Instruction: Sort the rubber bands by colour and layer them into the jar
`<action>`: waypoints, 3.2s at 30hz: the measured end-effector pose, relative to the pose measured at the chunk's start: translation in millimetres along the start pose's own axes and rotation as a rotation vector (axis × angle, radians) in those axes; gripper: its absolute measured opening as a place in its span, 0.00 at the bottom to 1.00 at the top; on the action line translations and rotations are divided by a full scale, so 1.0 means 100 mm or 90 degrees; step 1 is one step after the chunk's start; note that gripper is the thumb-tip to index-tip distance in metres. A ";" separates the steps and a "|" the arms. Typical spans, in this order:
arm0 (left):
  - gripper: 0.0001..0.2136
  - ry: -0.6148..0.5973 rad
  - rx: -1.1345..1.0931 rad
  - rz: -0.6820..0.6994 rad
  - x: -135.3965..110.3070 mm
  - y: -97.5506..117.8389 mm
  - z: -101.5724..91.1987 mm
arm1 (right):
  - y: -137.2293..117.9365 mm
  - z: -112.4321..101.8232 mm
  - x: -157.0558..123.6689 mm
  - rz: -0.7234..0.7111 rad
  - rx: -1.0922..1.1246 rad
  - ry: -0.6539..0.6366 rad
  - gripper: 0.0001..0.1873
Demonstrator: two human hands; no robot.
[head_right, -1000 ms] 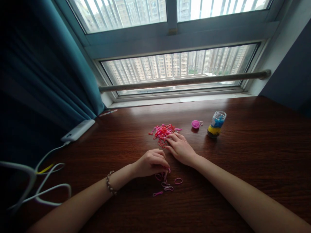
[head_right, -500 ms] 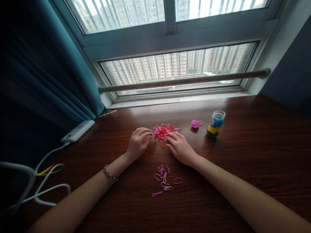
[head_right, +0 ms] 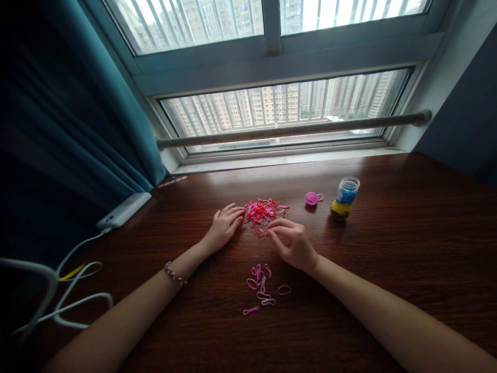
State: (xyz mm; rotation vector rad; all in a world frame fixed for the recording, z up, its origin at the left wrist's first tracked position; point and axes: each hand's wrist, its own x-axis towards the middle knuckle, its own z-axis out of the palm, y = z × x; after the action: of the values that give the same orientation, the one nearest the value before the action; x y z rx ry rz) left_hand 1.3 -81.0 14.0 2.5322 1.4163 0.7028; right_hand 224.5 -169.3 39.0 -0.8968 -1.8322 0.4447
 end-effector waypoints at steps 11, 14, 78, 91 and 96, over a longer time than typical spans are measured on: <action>0.07 0.168 -0.137 0.028 0.00 0.00 -0.06 | -0.18 0.07 -0.10 -0.029 0.154 -0.290 0.15; 0.06 0.176 -0.150 0.007 -0.01 0.00 -0.07 | -0.08 0.05 -0.06 -0.004 0.085 -0.211 0.16; 0.03 0.157 -0.180 0.162 -0.08 0.15 -0.06 | 0.88 -0.19 0.08 0.077 -0.338 -0.083 0.16; 0.06 -0.103 -0.075 0.543 -0.29 0.69 -0.13 | 0.87 -0.17 0.06 0.093 -0.364 -0.139 0.20; 0.08 -0.116 -0.090 0.524 -0.30 0.68 -0.15 | 0.87 -0.19 0.08 0.083 -0.307 -0.109 0.19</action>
State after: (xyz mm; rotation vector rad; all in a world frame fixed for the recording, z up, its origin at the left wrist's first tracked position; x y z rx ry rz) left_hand 32.8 -144.5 41.3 2.9171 0.2085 0.6061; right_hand 272.4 -107.7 -4.3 -1.3446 -2.0874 0.1601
